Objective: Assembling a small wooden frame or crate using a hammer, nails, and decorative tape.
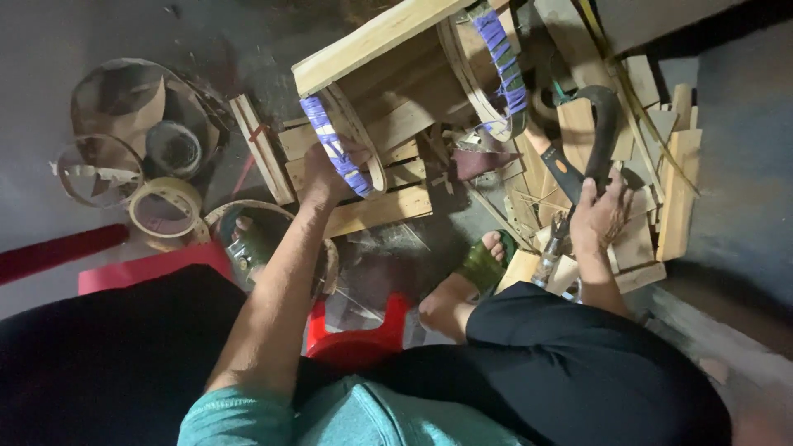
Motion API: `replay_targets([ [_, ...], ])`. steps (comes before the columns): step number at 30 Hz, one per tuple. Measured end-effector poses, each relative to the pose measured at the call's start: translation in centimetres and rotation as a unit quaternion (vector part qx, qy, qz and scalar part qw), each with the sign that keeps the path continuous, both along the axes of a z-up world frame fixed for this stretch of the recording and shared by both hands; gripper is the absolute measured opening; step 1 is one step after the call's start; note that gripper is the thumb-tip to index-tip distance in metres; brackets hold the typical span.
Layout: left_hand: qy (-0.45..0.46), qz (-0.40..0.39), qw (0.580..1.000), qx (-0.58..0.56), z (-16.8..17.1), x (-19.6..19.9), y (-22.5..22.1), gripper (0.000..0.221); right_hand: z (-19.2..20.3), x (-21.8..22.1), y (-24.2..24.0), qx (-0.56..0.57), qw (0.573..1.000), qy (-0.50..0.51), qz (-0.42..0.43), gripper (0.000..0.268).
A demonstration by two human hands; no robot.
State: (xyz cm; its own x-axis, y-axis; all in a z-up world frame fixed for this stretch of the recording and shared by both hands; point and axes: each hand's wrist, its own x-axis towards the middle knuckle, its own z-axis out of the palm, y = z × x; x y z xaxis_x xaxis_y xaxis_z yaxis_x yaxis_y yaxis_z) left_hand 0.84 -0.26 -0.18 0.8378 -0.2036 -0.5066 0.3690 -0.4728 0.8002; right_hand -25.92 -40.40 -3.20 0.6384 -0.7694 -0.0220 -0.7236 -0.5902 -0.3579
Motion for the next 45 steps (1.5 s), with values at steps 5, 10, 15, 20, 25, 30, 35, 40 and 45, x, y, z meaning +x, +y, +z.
replay_targets([
  [5,0.019,-0.012,0.994,0.106,3.5,0.0,-1.4,0.024,1.7,-2.6,2.4,-0.093,0.992,-0.006,0.088,0.054],
  [10,0.071,-0.003,0.98,0.184,4.4,0.2,-1.7,0.024,-0.5,-2.0,2.0,-0.121,0.979,0.075,0.145,0.07],
  [15,-0.013,-0.038,0.993,0.11,7.3,-1.1,-1.1,0.029,-3.4,1.5,0.2,-0.146,0.959,0.14,0.201,0.06],
  [20,-0.022,-0.068,0.988,0.134,8.2,-0.9,-1.4,0.03,-3.3,1.8,0.9,-0.121,0.96,0.135,0.212,0.042],
  [25,-0.041,-0.036,0.996,0.076,4.8,-0.8,-0.5,0.034,2.8,-0.6,3.8,-0.038,0.973,0.092,0.208,0.046],
  [30,-0.09,-0.057,0.992,0.066,0.3,-0.7,-0.5,0.01,6.7,-6.4,2.2,0.091,0.989,0.111,-0.017,0.044],
  [35,-0.155,-0.062,0.985,-0.033,-2.1,-0.5,-0.3,0.031,19.9,-8.3,-0.2,0.155,0.986,-0.055,-0.037,0.012],
  [40,-0.184,-0.042,0.98,-0.062,-3.8,-0.3,-0.8,0.031,30.5,-6.0,-0.7,0.211,0.967,-0.09,0.112,0.009],
  [45,-0.098,-0.027,0.993,-0.064,-0.9,-0.5,-0.4,0.023,22.7,-5.7,0.7,-0.094,0.963,0.188,0.17,0.02],
])
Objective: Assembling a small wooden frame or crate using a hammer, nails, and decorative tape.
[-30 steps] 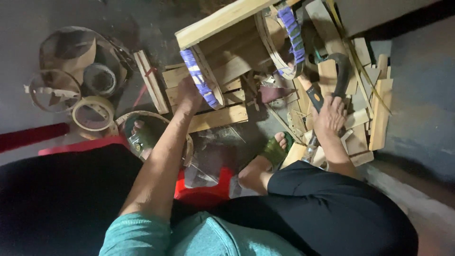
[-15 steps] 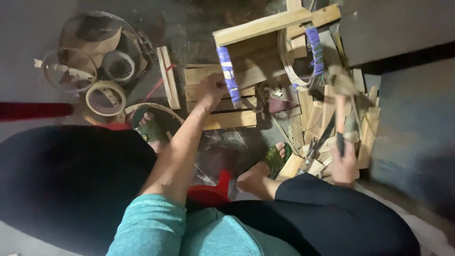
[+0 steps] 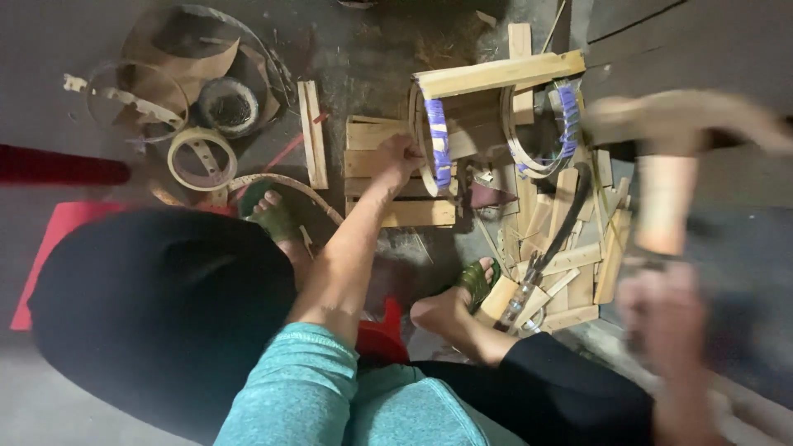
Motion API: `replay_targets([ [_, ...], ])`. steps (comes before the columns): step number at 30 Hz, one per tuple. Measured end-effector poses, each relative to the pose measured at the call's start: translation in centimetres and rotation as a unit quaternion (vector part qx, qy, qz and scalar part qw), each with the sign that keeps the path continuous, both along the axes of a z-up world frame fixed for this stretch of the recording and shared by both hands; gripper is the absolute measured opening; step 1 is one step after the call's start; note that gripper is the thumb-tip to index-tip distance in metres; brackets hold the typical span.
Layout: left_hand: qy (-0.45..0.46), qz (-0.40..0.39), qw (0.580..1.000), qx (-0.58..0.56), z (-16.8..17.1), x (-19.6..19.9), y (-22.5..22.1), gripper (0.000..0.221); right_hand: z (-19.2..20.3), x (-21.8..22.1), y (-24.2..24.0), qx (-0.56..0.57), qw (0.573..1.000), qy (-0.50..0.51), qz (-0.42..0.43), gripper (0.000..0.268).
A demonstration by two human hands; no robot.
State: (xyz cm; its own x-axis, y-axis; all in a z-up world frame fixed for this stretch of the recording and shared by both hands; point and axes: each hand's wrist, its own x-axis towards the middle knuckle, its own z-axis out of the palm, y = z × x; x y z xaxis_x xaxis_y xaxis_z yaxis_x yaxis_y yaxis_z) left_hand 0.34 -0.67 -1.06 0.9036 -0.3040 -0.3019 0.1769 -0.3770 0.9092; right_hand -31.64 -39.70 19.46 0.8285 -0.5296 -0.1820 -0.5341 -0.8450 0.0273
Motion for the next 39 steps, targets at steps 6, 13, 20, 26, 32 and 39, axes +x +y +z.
replay_targets([
  [6,-0.035,0.038,0.991,-0.124,-5.7,0.0,-1.2,0.011,-0.7,8.3,21.5,0.437,0.88,-0.09,-0.162,0.026],
  [13,-0.051,0.003,0.993,-0.108,-2.4,-0.2,0.2,0.003,-4.3,10.7,23.2,0.363,0.924,-0.016,-0.118,0.044],
  [20,-0.064,-0.003,0.995,-0.078,-2.2,-0.2,-0.1,0.002,-4.3,10.3,22.8,0.387,0.912,-0.071,-0.119,0.039],
  [26,-0.055,0.0,0.995,-0.081,-2.7,0.0,-0.1,0.002,-5.1,10.6,22.7,0.374,0.921,-0.037,-0.099,0.036],
  [32,-0.046,-0.002,0.997,-0.07,-3.5,0.1,-0.6,0.005,-3.1,10.9,23.3,0.372,0.921,-0.06,-0.103,0.042],
  [39,-0.05,-0.032,0.997,-0.043,1.1,0.0,1.1,0.009,-3.9,11.8,24.1,0.352,0.93,-0.007,-0.107,0.04],
])
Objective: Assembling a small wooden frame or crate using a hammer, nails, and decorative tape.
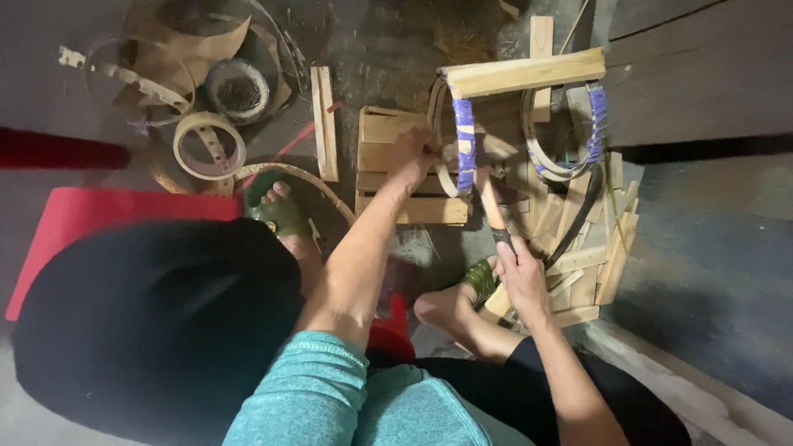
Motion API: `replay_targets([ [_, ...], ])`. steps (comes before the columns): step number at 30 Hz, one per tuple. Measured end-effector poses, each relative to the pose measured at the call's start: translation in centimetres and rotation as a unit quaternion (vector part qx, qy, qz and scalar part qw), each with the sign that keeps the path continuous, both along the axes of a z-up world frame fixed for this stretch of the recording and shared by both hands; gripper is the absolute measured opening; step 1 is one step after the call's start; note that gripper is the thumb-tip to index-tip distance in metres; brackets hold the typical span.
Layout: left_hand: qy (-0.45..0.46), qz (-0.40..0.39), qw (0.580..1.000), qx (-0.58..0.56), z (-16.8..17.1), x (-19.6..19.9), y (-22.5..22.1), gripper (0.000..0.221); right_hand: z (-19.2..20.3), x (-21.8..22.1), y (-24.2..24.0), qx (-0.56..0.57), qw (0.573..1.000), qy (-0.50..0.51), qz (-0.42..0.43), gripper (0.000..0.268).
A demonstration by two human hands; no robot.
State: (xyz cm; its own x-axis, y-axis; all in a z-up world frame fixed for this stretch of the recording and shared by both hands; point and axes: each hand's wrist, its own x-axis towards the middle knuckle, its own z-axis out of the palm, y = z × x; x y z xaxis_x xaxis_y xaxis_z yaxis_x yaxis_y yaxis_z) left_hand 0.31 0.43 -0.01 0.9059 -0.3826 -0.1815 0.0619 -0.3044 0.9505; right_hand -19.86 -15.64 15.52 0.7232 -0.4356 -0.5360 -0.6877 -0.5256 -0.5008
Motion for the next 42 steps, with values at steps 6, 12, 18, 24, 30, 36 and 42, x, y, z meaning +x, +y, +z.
replay_targets([
  [6,-0.01,0.012,1.0,-0.002,-1.8,-0.1,-0.4,0.006,1.2,-0.7,-0.3,0.005,0.998,-0.05,-0.022,0.048],
  [12,0.002,0.021,0.999,-0.028,-0.2,-0.6,-0.3,0.006,0.0,-0.3,-0.1,-0.015,0.999,-0.016,0.04,0.046],
  [18,0.005,0.015,1.0,-0.022,-3.2,-0.1,-1.3,0.006,0.4,-1.0,-0.4,0.018,0.997,-0.064,-0.033,0.043],
  [24,0.008,0.014,1.0,-0.011,-3.2,0.0,-1.2,0.007,-1.0,-0.4,-1.0,-0.019,0.998,-0.027,0.046,0.043],
  [30,0.028,0.041,0.997,-0.062,-3.4,-0.3,-1.2,0.011,0.5,-0.4,0.1,0.001,0.999,-0.042,-0.012,0.05],
  [36,0.014,0.033,0.998,-0.055,-2.3,-0.4,-1.0,0.008,-2.2,-1.4,-1.0,0.004,0.998,-0.054,0.039,0.036],
  [42,0.029,0.024,0.999,-0.02,0.9,-0.6,0.8,0.009,-2.9,-1.5,-2.1,-0.017,0.997,-0.041,0.061,0.035],
])
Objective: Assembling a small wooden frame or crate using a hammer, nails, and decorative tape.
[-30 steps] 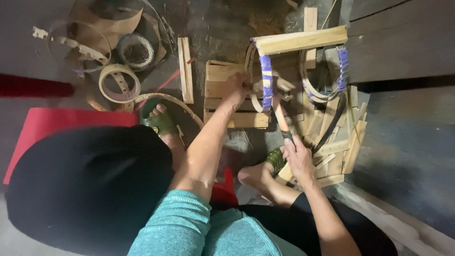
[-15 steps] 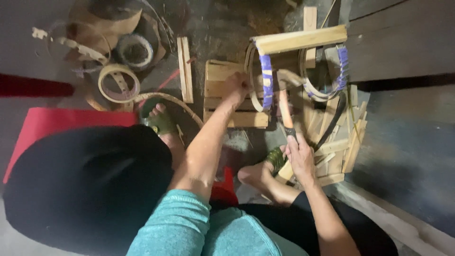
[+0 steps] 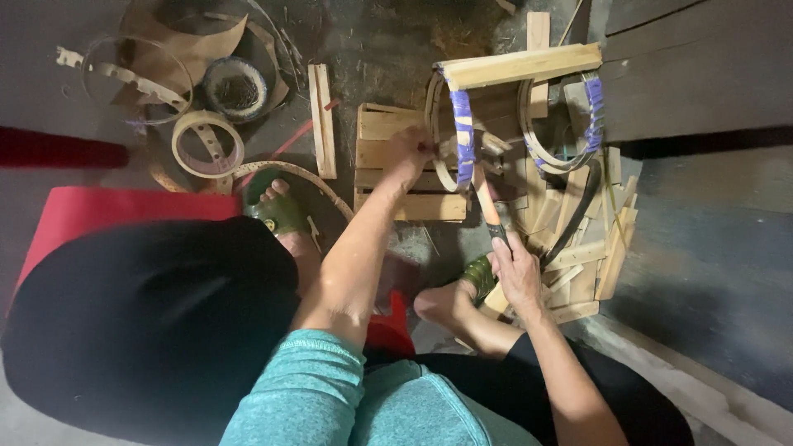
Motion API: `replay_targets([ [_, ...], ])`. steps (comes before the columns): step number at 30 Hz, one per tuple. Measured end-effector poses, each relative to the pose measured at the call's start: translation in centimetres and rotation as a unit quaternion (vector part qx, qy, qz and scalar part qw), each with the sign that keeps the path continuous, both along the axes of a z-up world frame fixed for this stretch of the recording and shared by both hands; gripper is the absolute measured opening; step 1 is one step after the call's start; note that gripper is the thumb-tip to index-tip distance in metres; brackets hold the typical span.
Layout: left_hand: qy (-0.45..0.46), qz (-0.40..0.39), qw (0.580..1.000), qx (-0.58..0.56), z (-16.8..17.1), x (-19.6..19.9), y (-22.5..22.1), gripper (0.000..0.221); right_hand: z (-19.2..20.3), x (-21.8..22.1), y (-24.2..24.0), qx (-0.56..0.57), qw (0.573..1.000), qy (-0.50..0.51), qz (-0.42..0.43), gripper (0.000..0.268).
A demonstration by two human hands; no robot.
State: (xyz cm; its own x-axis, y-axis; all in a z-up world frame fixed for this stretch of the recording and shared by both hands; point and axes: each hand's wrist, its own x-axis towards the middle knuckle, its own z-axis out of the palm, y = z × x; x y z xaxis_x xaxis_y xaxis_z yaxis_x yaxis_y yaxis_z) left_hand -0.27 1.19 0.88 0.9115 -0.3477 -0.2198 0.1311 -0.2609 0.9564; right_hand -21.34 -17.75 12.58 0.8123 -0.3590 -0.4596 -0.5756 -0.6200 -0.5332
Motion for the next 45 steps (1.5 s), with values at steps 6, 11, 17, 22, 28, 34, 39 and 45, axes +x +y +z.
replay_targets([
  [6,-0.003,-0.008,0.999,0.051,-3.3,0.6,-1.0,0.011,-0.3,0.0,0.2,-0.007,1.0,0.006,-0.011,0.033],
  [11,0.064,0.005,0.998,0.018,0.5,1.0,-0.5,0.031,-0.2,-0.3,0.1,0.002,1.0,0.001,-0.01,0.031],
  [17,0.054,-0.006,0.998,0.013,-0.3,4.3,-0.6,0.076,-0.5,-0.2,0.0,0.003,1.0,0.002,-0.019,0.029],
  [22,0.041,0.007,0.988,0.145,-1.0,7.8,-2.0,0.077,-0.9,-0.2,-0.2,0.008,0.999,0.016,-0.037,0.033],
  [28,-0.035,0.032,0.993,0.109,-1.0,7.6,-1.9,0.038,0.0,-0.2,0.1,0.027,0.998,0.035,-0.045,0.032],
  [34,-0.092,-0.001,0.996,0.016,1.0,6.0,-1.4,0.04,0.0,-0.5,0.4,0.1,0.989,0.014,-0.111,0.033],
  [39,-0.116,-0.01,0.991,0.062,-2.0,5.9,-1.6,0.049,1.6,-0.3,1.3,0.106,0.988,-0.022,-0.106,0.027],
  [45,-0.132,0.0,0.991,0.033,-1.8,6.2,-1.3,0.039,1.4,-1.4,0.7,0.025,0.994,-0.104,-0.031,0.029],
])
